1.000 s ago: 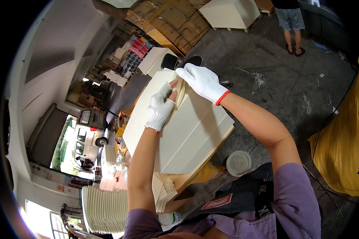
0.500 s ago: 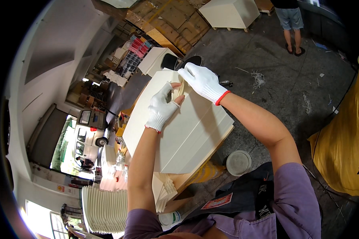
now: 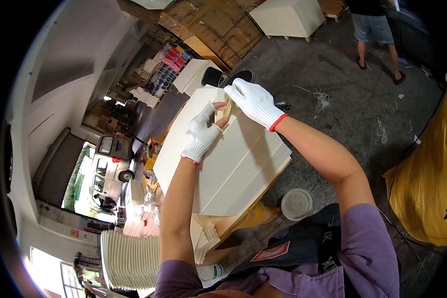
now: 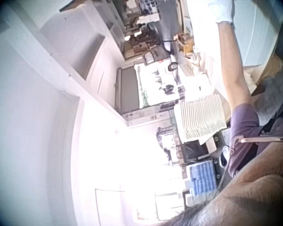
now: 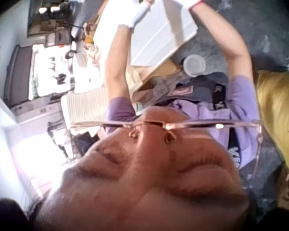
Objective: The person stacks white rectangular sheets on a wooden table. They pick up small batches of sheets from a pile, align them, and place them onto a growing stack. The person repeats this process, handling the sheets with gloved hands.
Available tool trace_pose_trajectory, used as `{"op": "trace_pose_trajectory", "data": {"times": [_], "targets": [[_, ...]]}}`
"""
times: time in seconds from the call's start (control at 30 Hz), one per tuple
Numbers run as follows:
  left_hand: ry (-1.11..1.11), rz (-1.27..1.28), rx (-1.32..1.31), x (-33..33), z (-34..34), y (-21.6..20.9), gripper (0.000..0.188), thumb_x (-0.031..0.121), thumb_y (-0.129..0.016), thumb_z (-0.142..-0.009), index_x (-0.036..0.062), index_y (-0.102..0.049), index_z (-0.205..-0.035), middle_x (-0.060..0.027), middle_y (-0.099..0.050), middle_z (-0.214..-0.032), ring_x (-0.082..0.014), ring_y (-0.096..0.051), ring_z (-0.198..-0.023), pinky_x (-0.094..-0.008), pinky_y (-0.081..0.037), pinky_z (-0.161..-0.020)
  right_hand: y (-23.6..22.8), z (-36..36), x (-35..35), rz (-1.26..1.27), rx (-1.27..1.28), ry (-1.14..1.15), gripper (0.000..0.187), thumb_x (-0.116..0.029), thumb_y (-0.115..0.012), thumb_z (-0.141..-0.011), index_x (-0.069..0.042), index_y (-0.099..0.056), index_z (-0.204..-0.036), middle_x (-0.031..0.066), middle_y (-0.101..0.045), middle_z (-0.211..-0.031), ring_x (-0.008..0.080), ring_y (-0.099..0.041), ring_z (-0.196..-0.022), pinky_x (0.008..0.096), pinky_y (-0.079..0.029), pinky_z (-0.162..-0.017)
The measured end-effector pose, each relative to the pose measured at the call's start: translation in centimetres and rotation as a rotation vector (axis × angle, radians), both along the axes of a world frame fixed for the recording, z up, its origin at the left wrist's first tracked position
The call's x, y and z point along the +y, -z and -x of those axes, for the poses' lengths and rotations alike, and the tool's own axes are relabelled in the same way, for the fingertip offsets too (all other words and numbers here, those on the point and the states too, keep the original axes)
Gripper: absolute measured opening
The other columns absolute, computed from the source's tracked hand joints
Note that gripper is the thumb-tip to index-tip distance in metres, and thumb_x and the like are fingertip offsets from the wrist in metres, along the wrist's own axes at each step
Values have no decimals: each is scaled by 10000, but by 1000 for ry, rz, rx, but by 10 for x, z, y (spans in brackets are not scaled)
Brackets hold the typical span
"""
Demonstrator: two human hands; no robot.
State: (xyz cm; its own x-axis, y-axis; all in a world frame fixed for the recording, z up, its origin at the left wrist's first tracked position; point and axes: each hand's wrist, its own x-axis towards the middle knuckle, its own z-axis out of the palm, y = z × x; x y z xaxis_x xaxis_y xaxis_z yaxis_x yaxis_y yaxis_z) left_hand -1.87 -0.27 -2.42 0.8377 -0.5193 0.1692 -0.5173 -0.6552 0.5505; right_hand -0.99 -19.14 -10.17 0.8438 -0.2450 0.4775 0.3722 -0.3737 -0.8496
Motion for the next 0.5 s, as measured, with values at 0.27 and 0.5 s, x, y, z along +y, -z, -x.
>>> {"op": "trace_pose_trajectory", "data": {"times": [0.27,0.5], "targets": [[98,-101,-321,3,1,11,439,150,-685,-940,186,-644,-1375,-117,-717,-1054,-272,-701,-881,-381,-563,-817,-8,5,-17,58,-1,22,548,-583,-439,-1042,-65,-617,-1002,187,-663,-865,407,-658,-877,480,-491,-776],[53,-173,-514,5,1,18,438,180,-679,-912,232,-654,-1345,-124,-743,-1142,-353,-723,-986,-419,-576,-843,-9,21,-32,561,178,-24,548,-621,-510,-978,-100,-678,-953,132,-715,-864,337,-693,-824,443,-517,-727]]}}
